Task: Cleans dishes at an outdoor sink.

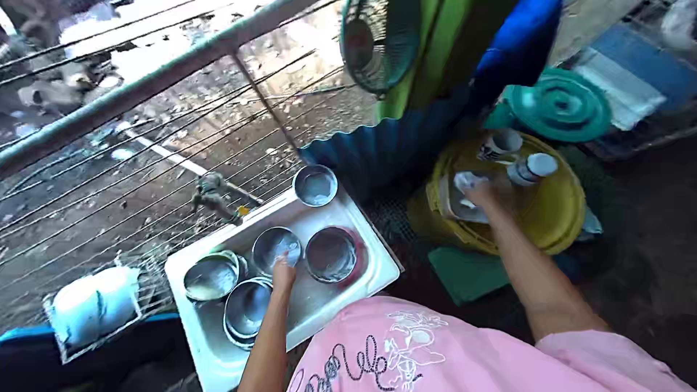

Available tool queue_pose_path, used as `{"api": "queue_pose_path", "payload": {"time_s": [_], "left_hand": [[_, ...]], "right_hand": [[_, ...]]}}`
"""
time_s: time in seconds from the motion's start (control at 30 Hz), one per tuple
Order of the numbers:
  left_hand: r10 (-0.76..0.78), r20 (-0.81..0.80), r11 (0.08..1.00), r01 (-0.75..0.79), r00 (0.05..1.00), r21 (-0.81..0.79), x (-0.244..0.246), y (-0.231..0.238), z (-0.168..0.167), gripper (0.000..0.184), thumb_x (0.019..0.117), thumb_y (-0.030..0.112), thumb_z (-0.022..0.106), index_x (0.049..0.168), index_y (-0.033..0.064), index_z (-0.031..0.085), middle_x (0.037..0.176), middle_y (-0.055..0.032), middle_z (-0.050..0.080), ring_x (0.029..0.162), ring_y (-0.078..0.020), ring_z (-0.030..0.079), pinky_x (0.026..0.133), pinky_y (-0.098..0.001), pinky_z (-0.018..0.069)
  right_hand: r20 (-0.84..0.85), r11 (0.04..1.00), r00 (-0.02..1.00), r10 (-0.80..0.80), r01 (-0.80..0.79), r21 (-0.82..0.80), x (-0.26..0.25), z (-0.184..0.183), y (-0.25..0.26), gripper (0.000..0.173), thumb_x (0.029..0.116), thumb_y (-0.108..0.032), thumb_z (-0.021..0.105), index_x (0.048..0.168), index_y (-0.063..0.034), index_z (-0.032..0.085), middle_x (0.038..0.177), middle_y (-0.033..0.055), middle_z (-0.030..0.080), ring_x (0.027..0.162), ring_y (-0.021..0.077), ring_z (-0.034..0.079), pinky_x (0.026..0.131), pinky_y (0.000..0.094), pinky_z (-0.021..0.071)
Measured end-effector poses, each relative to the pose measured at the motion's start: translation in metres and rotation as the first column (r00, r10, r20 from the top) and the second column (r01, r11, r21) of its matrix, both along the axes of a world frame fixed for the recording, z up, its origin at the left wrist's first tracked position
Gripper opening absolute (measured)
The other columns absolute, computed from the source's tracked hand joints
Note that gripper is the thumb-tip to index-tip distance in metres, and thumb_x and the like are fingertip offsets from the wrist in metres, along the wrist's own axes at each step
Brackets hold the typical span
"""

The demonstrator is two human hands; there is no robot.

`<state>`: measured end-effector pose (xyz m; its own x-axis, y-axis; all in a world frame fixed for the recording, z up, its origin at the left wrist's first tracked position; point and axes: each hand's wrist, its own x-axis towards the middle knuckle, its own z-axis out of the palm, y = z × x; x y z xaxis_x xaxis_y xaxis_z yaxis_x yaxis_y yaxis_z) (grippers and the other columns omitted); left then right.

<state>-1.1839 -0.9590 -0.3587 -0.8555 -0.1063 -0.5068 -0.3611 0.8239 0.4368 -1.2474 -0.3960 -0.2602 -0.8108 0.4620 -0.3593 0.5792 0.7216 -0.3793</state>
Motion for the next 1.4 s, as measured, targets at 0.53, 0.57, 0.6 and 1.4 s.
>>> {"api": "queue_pose_path", "payload": {"time_s": [0.53,0.57,0.6,1.4], "left_hand": [[0.456,0.009,0.782,-0.406,0.89,0.473,-0.034,-0.025,0.056,0.041,0.1039,0.006,0.054,0.141,-0.009,0.049,0.135,-0.0277,0.059,0.125,-0.032,0.06,0.109,-0.0457,0.046],[0.573,0.024,0.636,-0.463,0.819,0.617,-0.031,-0.028,0.062,0.037,0.1063,0.007,0.049,0.14,-0.0083,0.048,0.132,-0.0251,0.06,0.119,-0.0262,0.062,0.104,-0.0411,0.0498],[0.66,0.049,0.505,-0.491,0.75,0.71,-0.027,-0.028,0.068,0.035,0.1092,0.01,0.043,0.14,-0.0076,0.047,0.128,-0.0231,0.061,0.112,-0.0228,0.063,0.099,-0.0392,0.0522],[0.417,-0.268,0.773,-0.184,0.869,0.607,0.044,-0.021,0.143,0.031,0.0868,0.0,0.071,0.114,-0.0131,0.065,0.106,-0.0241,0.069,0.102,-0.0286,0.066,0.095,-0.0464,0.0521]], "right_hand": [[-0.354,0.845,0.827,-0.436,0.241,-0.477,0.022,0.018,0.018,0.04,0.1062,-0.018,0.054,0.14,0.0048,0.052,0.127,0.0166,0.06,0.102,0.0149,0.061,0.09,0.0316,0.0513],[-0.383,0.75,0.752,-0.537,0.218,-0.625,0.022,0.029,-0.002,0.035,0.1086,-0.018,0.048,0.138,0.0016,0.05,0.116,0.0078,0.06,0.092,0.0081,0.06,0.082,0.027,0.0531],[-0.375,0.644,0.704,-0.603,0.153,-0.75,0.02,0.039,-0.027,0.032,0.1101,-0.018,0.04,0.135,-0.0008,0.049,0.11,0.0041,0.061,0.091,0.0079,0.063,0.081,0.0285,0.0558],[-0.642,0.418,0.463,0.612,-0.878,-0.234,0.054,0.061,-0.464,0.04,0.098,-0.024,0.064,0.129,0.0014,0.068,0.131,0.0191,0.069,0.129,0.0323,0.061,0.115,0.0517,0.0434]]}}
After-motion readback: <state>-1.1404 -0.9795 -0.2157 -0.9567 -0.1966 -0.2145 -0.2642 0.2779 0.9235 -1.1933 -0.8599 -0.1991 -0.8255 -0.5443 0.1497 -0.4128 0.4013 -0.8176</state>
